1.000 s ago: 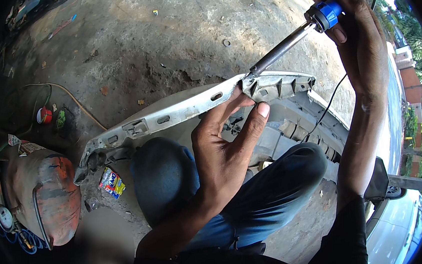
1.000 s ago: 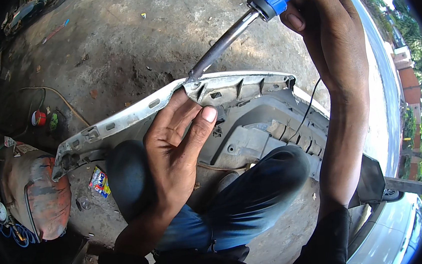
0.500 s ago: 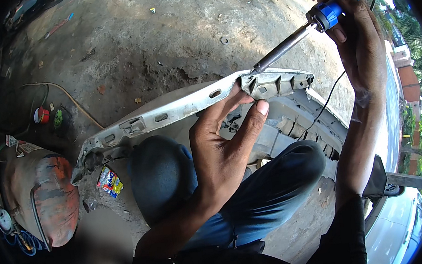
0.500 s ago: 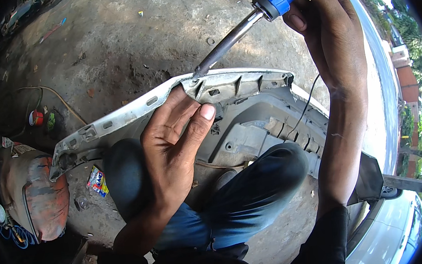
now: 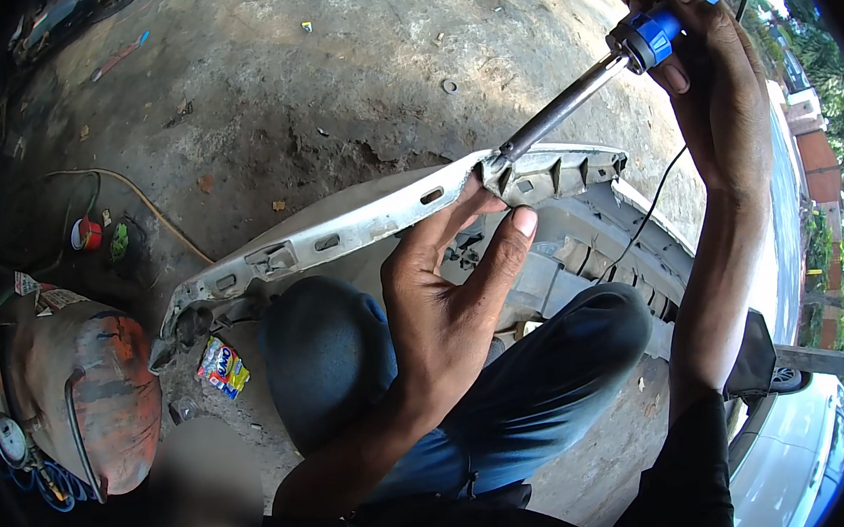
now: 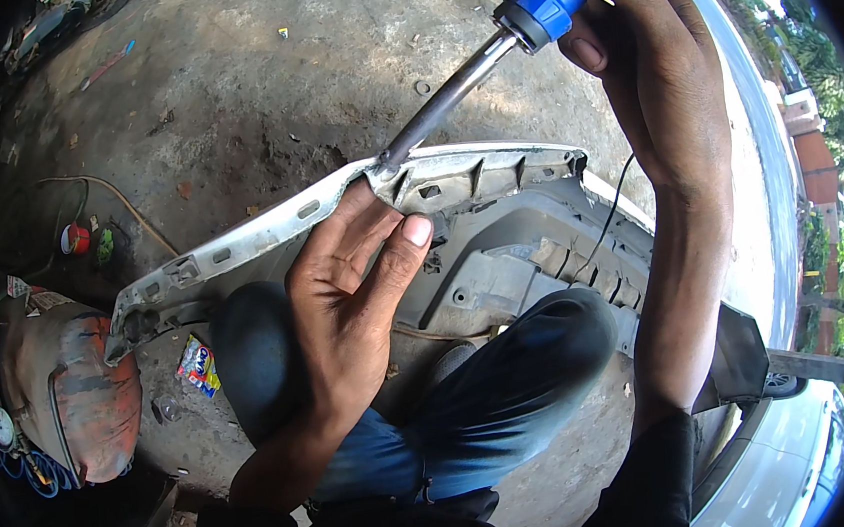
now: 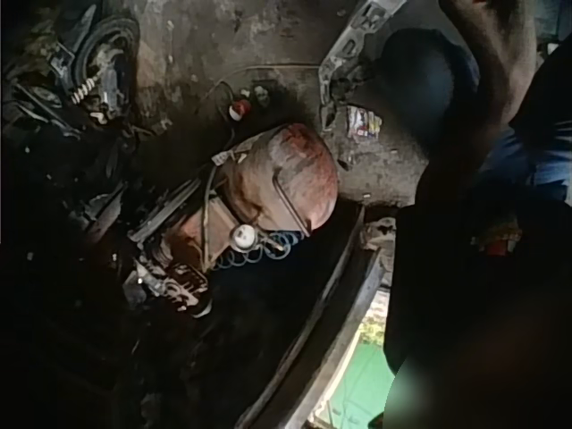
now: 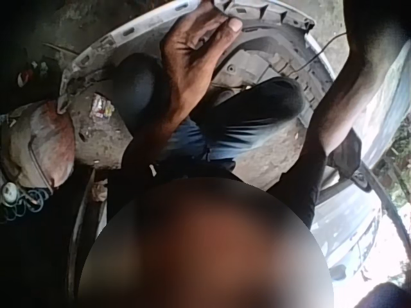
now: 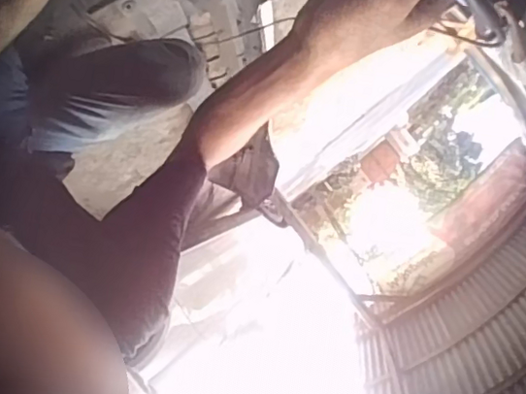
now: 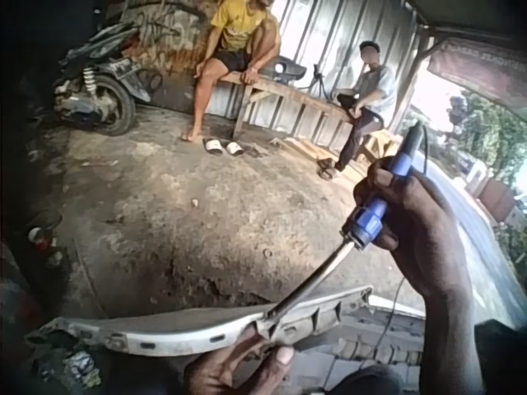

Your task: Repairing a plastic car bumper using a soldering iron to melt and bond pieces.

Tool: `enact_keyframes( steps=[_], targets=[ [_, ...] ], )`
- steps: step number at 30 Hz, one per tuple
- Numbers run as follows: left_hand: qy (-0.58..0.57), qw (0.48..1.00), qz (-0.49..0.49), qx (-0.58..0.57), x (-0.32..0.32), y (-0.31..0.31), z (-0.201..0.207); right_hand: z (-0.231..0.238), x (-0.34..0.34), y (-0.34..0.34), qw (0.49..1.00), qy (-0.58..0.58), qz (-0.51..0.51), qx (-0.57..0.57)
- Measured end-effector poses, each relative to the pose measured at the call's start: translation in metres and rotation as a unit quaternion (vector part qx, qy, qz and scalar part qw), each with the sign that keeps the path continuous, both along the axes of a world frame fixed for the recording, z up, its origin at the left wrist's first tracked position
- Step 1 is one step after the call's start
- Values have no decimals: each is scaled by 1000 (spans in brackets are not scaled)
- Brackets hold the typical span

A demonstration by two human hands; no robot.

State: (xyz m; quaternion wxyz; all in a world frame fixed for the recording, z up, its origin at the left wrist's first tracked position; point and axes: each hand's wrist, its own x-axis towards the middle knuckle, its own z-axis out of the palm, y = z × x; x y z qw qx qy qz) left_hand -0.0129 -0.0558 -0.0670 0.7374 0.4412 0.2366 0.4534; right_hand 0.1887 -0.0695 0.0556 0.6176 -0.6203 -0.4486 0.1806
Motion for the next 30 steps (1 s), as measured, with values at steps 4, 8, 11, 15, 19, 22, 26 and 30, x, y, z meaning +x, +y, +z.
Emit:
enact_keyframes(
  steps=[4, 8, 11, 15, 19, 22, 26, 30],
  targets=[
    [-3, 1000, 5, 7, -1, 0, -1, 0, -8, 5, 1000, 9, 24, -2],
    [-11, 1000, 9, 3, 0, 0, 0, -3, -6, 6, 1000, 6, 22, 14],
    [-2, 1000, 0, 3, -1, 0, 1, -2, -6, 5, 1000, 14, -13, -8],
    [-8, 1000, 2, -5, 0, 0, 1, 2, -7, 3, 999, -9, -30, -26],
    [2, 1000, 5, -1, -1, 0, 0, -3, -9, 4, 1000, 3, -29, 6],
    [-3, 1000, -6, -15, -1, -1, 2, -3, -9, 2, 1000, 0, -20, -8],
    [-13, 1000, -3, -6, 0, 0, 1, -2, -6, 1, 1000, -12, -18, -10],
    [-2, 1000, -6, -3, -2, 0, 1, -4, -2, -1, 1000, -8, -28, -3]
  ],
)
